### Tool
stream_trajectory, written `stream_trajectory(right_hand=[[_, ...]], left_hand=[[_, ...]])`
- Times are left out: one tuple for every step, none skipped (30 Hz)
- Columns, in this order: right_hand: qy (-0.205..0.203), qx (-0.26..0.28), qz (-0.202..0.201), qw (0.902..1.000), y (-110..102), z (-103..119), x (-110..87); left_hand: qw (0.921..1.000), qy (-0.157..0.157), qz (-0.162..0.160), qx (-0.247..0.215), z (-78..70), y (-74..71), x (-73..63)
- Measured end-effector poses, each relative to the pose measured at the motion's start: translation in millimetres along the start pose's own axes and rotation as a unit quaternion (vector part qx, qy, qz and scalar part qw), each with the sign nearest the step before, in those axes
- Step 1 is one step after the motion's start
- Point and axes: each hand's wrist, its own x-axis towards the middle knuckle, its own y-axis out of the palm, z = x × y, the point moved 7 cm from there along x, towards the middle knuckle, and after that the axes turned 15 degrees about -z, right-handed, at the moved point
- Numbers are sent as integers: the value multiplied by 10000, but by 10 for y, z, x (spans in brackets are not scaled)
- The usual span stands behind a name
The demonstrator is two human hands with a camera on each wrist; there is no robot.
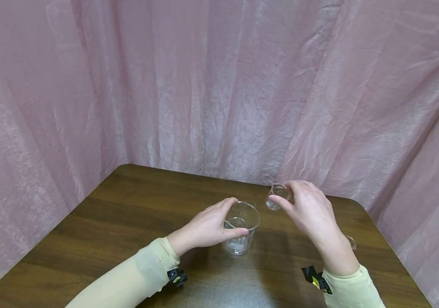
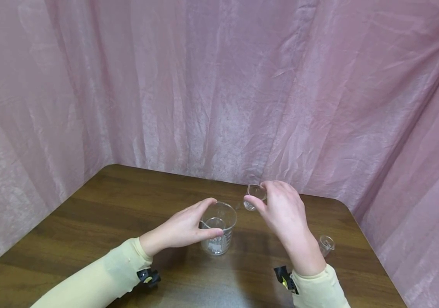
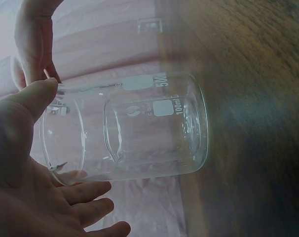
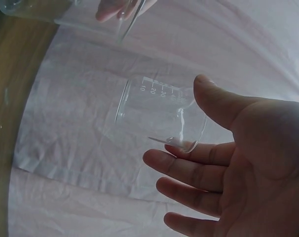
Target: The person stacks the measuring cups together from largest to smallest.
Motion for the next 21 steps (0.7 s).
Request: stream_trajectory(right_hand=[[-10, 15, -6, 10000, -1, 9, 2], [-24, 33, -20, 10000, -2, 18, 5], [-39, 50, -29, 10000, -1, 27, 7], [-56, 65, -38, 10000, -1, 35, 8], [-68, 76, -44, 9999, -1, 43, 10], [-83, 85, -43, 9999, 1, 50, 11], [-94, 95, -41, 9999, 3, 58, 11], [-98, 103, -31, 9999, 6, 64, 11], [-105, 108, -18, 9999, 8, 73, 10], [-107, 111, -4, 9999, 11, 81, 10], [-110, 117, 4, 9999, 14, 91, 10], [-119, 121, 8, 9999, 16, 102, 11], [-125, 130, 17, 9998, 20, 114, 11], [-138, 133, 15, 9998, 22, 127, 12], [-155, 140, 9, 9998, 25, 141, 12], [-166, 146, 9, 9998, 28, 153, 11], [-184, 156, 7, 9997, 32, 167, 10], [-204, 165, 4, 9997, 36, 179, 8], [-216, 174, 6, 9996, 40, 191, 6], [-232, 175, -3, 9996, 42, 201, 5], [-248, 182, -7, 9995, 46, 211, 3]], left_hand=[[10000, 4, -3, -10, -1, -2, 3], [10000, 5, -4, -17, -1, -3, 7], [10000, 12, -7, -25, 0, -3, 10], [10000, 18, -7, -31, -1, -6, 11], [10000, 21, -9, -33, -2, -9, 12], [10000, 26, -13, -43, -5, -12, 13], [10000, 36, -15, -51, -6, -14, 14], [10000, 40, -17, -51, -7, -15, 14], [10000, 44, -20, -52, -9, -17, 13], [10000, 39, -18, -55, -11, -20, 12], [10000, 38, -19, -57, -13, -22, 11], [10000, 34, -17, -60, -13, -22, 11], [10000, 31, -18, -52, -12, -22, 10], [10000, 24, -14, -53, -13, -24, 9], [10000, 18, -9, -51, -13, -24, 8], [10000, 12, -1, -50, -12, -23, 7], [10000, 7, 8, -47, -10, -20, 6], [10000, 6, 16, -49, -8, -17, 4], [10000, 7, 24, -56, -6, -14, 3], [10000, 8, 32, -64, -4, -10, 1], [10000, 12, 31, -66, -2, -7, 0]])
